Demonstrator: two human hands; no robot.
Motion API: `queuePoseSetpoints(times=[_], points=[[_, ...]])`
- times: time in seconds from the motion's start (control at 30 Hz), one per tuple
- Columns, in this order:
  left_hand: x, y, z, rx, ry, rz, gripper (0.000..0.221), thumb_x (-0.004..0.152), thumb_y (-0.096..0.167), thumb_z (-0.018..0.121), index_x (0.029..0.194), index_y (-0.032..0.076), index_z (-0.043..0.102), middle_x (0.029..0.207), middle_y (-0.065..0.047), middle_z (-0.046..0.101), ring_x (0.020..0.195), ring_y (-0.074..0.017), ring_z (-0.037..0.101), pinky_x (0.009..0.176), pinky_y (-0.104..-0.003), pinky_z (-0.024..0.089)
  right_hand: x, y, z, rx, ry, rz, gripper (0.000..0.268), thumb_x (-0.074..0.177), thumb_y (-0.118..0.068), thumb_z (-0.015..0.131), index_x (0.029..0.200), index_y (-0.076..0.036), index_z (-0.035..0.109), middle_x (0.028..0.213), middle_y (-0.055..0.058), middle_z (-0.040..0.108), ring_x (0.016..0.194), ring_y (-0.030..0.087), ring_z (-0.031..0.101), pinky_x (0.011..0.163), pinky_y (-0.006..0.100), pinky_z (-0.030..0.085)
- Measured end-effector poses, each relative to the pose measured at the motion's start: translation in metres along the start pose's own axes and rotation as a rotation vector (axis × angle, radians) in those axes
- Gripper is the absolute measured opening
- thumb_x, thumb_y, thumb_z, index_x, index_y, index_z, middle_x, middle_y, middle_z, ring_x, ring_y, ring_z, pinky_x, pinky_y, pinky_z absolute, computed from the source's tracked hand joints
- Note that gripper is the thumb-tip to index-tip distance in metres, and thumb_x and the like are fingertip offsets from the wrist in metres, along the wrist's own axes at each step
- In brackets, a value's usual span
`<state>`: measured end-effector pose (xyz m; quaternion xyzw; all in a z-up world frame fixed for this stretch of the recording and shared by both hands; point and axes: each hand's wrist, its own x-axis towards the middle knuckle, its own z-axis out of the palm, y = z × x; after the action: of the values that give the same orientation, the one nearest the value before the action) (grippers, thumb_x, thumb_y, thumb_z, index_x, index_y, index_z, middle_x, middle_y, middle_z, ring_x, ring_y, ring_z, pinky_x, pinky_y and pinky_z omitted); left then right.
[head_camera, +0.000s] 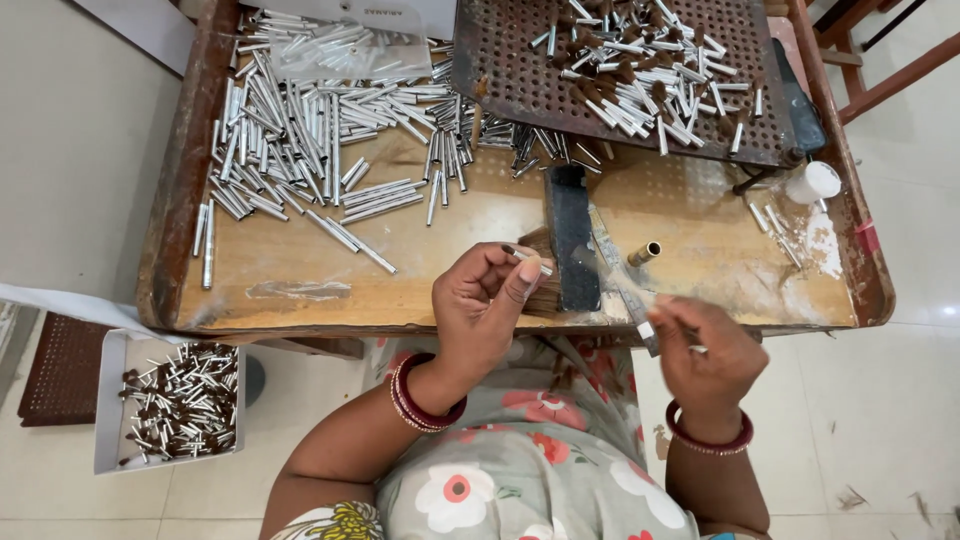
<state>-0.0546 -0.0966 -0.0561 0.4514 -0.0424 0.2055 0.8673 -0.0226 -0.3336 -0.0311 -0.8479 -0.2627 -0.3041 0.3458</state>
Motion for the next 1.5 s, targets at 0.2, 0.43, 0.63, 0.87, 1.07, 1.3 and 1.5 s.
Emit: queuePoseSetpoints(times=[0.2,0.43,0.63,0.87,1.07,1.3,1.5], points=[[-0.015,0.006,0.013,0.079,-0.177,-0.073,0.019,0.102,0.011,0.068,0.115,-0.004,0.068,0.114,-0.010,0.075,0.097,-0.0109,0.067,0.088,-0.027,0.056,0.011,0.008,-0.001,-0.005,-0.001,0.032,0.018,0.103,-0.010,0.074,0.116,0.001,0.071,0.120,0.016,0.072,0.106,0.025,0.071,0.092,0.032,0.058],[-0.030,0.025,0.038,0.352,-0.399,0.214,0.015,0.100,0.009,0.071,0.110,-0.002,0.068,0.125,-0.023,0.069,0.122,-0.0299,0.069,0.104,-0.037,0.054,-0.024,-0.030,0.008,0.465,-0.095,-0.053,0.028,0.098,-0.025,0.076,0.108,0.001,0.070,0.116,0.021,0.073,0.100,0.025,0.075,0.087,0.031,0.061],[-0.034,0.025,0.037,0.260,-0.324,0.087,0.018,0.110,0.016,0.060,0.112,-0.002,0.063,0.115,-0.016,0.074,0.113,-0.0211,0.073,0.101,-0.033,0.058,-0.019,-0.033,0.007,0.495,-0.094,-0.093,0.023,0.101,-0.021,0.072,0.104,0.002,0.069,0.109,0.024,0.073,0.101,0.029,0.076,0.086,0.034,0.062],[-0.029,0.022,0.035,0.250,-0.279,-0.028,0.021,0.110,0.018,0.057,0.105,-0.002,0.061,0.109,-0.014,0.075,0.098,-0.0120,0.069,0.087,-0.027,0.057,-0.020,-0.022,0.013,0.564,-0.130,-0.093,0.028,0.099,-0.025,0.073,0.101,0.002,0.067,0.104,0.024,0.074,0.091,0.025,0.077,0.077,0.031,0.061],[-0.035,0.014,0.032,0.177,-0.262,-0.030,0.021,0.112,0.018,0.057,0.107,-0.002,0.060,0.111,-0.013,0.074,0.103,-0.0116,0.068,0.093,-0.027,0.056,-0.025,-0.017,0.015,0.599,-0.120,-0.098,0.028,0.099,-0.026,0.074,0.099,0.001,0.066,0.104,0.024,0.074,0.092,0.025,0.077,0.078,0.031,0.062],[-0.033,0.012,0.034,0.277,-0.378,0.062,0.013,0.099,0.010,0.075,0.100,-0.002,0.070,0.130,-0.022,0.070,0.138,-0.0275,0.062,0.113,-0.038,0.049,-0.034,-0.018,0.014,0.331,-0.061,-0.224,0.016,0.095,-0.012,0.079,0.097,0.002,0.071,0.103,0.020,0.075,0.087,0.024,0.077,0.076,0.031,0.062],[-0.034,-0.001,0.034,0.237,-0.365,-0.008,0.014,0.098,0.011,0.077,0.097,-0.001,0.069,0.111,-0.018,0.076,0.136,-0.0283,0.066,0.118,-0.040,0.050,-0.036,-0.016,-0.001,0.492,-0.159,-0.119,0.019,0.091,-0.012,0.076,0.100,-0.002,0.063,0.099,0.015,0.073,0.085,0.020,0.073,0.076,0.029,0.059]])
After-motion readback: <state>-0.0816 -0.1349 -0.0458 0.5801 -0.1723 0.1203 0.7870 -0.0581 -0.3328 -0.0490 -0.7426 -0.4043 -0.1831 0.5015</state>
